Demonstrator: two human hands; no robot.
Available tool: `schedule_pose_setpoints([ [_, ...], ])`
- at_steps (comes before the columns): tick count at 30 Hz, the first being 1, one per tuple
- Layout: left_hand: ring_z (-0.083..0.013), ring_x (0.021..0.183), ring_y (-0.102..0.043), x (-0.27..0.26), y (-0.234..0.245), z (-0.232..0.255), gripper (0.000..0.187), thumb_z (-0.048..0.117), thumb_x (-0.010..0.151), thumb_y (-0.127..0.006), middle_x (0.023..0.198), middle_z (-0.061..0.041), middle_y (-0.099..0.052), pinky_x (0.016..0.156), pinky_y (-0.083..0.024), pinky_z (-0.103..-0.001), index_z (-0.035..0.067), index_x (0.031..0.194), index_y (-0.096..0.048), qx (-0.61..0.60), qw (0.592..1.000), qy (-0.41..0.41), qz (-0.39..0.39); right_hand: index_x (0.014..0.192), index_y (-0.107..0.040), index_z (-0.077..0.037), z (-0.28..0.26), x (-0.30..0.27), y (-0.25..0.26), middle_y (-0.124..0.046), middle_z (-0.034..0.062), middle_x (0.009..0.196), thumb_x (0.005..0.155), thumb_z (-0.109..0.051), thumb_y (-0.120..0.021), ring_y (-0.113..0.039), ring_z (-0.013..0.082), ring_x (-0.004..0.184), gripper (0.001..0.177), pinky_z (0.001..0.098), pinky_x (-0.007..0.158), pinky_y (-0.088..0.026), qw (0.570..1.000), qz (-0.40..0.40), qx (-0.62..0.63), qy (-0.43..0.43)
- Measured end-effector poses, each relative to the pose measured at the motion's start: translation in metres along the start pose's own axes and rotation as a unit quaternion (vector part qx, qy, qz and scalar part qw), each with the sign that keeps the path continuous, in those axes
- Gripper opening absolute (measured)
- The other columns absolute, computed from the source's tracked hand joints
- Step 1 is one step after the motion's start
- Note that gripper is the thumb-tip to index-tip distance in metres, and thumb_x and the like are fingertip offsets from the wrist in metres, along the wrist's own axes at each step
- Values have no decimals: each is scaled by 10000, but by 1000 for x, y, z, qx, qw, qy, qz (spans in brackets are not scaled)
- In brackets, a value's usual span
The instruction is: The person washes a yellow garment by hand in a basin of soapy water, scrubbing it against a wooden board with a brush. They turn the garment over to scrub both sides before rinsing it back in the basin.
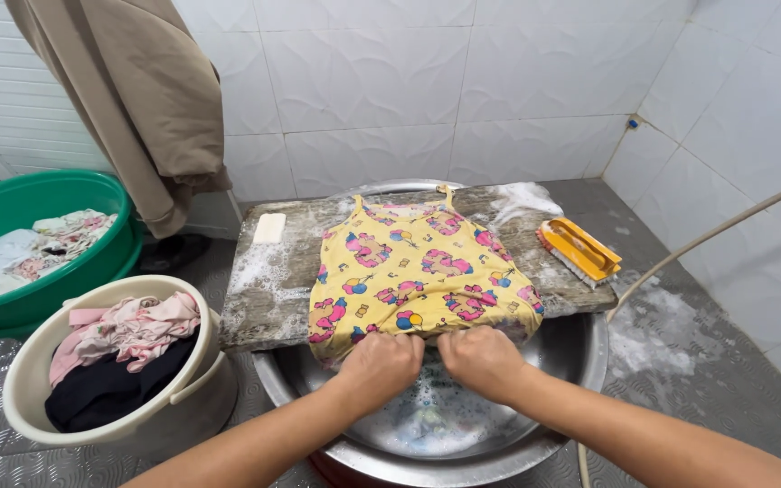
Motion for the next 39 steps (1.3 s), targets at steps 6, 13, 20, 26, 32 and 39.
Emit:
schedule_pose_setpoints([
  [6,-254,613,-688,-2,36,-11,124,154,892,-623,779,-85,-624,510,-549,-367,88,990,-587,-71,995,71,-13,906,-662,-19,17,1,125,-628,137,793,671,-97,-739,-662,280,706,260,381,608,-527,954,145,262,4],
  [13,-359,907,-613,-10,101,-51,254,65,773,-654,967,-150,-588,744,-522,-475,57,1005,-551,-237,943,209,107,938,-511,-9,87,-37,38,-570,91,829,957,-115,-658,-660,160,732,182,371,672,-624,674,46,694,-248],
  [20,-384,959,-608,-40,125,-73,303,29,804,-640,1019,-163,-570,763,-532,-497,38,1088,-534,-255,932,253,53,1148,-604,-78,80,-25,89,-711,123,863,721,-201,-818,-715,333,778,494,438,648,-564,967,30,211,-139],
  [26,-358,990,-599,-68,143,-94,297,9,768,-638,1012,-147,-548,719,-557,-464,62,1044,-541,-172,939,295,25,965,-591,-70,131,-60,122,-651,138,901,816,-62,-689,-686,364,818,179,462,700,-550,958,161,98,-214],
  [32,-361,993,-578,-84,148,-116,185,34,796,-668,995,-133,-544,811,-511,-489,65,930,-545,-229,925,301,36,857,-596,-52,189,-85,120,-645,129,850,755,-63,-733,-660,337,792,171,434,732,-536,933,43,179,-309],
  [39,-340,1151,-518,-98,75,-65,183,168,833,-706,1148,-118,-525,923,-477,-477,130,999,-641,-312,903,165,-245,918,-764,-114,130,-95,32,-681,69,909,758,-127,-767,-682,238,891,161,411,782,-541,895,-242,341,-157],
])
Point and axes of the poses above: each hand's wrist, its own x-axis towards the middle knuckle, its own y-axis out of the back of the hand, z = x × y, the point moved 9 cm from there along x, towards the middle knuckle
